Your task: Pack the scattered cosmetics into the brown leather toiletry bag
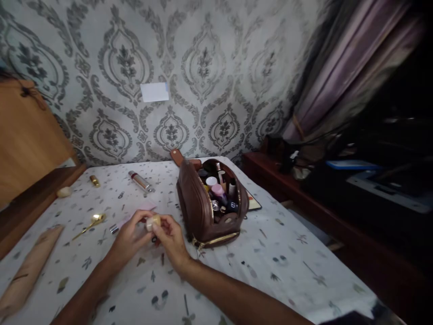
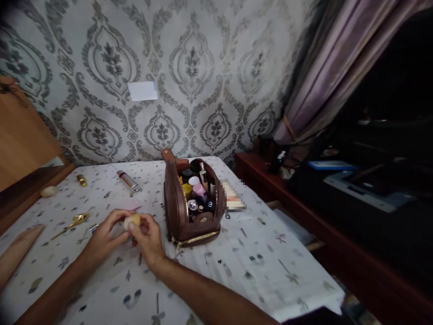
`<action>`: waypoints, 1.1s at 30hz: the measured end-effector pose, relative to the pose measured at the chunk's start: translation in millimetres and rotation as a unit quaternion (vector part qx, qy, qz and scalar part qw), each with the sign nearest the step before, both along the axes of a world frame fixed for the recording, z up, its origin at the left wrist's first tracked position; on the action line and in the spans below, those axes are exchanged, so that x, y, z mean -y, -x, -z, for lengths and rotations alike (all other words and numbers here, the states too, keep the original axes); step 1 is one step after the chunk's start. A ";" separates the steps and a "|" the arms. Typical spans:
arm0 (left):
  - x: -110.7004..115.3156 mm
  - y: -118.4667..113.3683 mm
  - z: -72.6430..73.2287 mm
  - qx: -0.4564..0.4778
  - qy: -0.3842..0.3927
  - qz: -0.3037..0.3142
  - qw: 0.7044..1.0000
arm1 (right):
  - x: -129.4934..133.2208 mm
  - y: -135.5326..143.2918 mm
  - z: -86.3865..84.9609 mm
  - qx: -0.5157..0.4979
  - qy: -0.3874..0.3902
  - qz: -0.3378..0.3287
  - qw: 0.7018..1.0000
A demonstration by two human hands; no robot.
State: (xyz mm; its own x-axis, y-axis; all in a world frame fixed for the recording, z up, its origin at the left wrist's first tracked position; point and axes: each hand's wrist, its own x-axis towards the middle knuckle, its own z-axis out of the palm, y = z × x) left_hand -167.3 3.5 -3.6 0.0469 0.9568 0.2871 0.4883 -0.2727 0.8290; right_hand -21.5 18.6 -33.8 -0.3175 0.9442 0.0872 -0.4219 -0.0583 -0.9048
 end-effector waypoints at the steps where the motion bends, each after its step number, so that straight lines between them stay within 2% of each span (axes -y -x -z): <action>1: -0.7 0.7 1.8 -0.005 0.000 -0.001 1.000 | -0.3 -0.3 0.5 0.000 0.000 0.002 1.000; 6: -1.1 5.8 7.0 0.004 0.002 0.011 1.000 | 1.5 -2.2 -3.7 0.018 -0.010 0.023 1.000; 9: 1.3 10.5 6.0 0.047 -0.003 0.027 0.999 | 8.4 -4.8 -17.3 -0.005 0.000 0.013 1.000; 13: 3.0 15.4 1.2 0.098 -0.020 0.023 0.995 | 23.0 -20.1 -52.8 -0.069 0.036 -0.035 0.996; 17: 1.3 14.2 -0.9 0.086 -0.001 -0.016 0.996 | 25.2 -53.7 -95.1 -0.068 -0.023 -0.097 0.993; 19: 0.4 11.9 1.5 0.086 0.014 -0.004 0.996 | 18.8 -72.6 -110.6 -0.049 -0.061 -0.090 0.993; 21: 0.0 9.8 5.5 0.091 0.025 0.018 0.995 | 10.3 -89.1 -119.5 -0.028 -0.098 -0.055 0.993; 24: -0.3 7.1 10.6 0.076 0.046 0.041 0.995 | -0.3 -106.5 -121.7 0.006 -0.145 -0.002 0.989; 28: -0.5 2.4 11.3 0.048 0.077 0.051 0.995 | -4.0 -116.1 -116.0 0.049 -0.186 0.050 0.980; 33: 0.5 -4.7 6.7 0.012 0.066 0.059 0.996 | 2.6 -111.9 -112.1 0.050 -0.195 0.029 0.979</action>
State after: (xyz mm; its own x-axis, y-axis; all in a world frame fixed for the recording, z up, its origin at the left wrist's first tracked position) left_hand -162.6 3.0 -10.3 0.1549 0.9745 0.1622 0.4390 -0.2150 0.8724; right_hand 90.4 15.9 78.3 -0.2896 0.8620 0.4161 -0.3225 0.3214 -0.8903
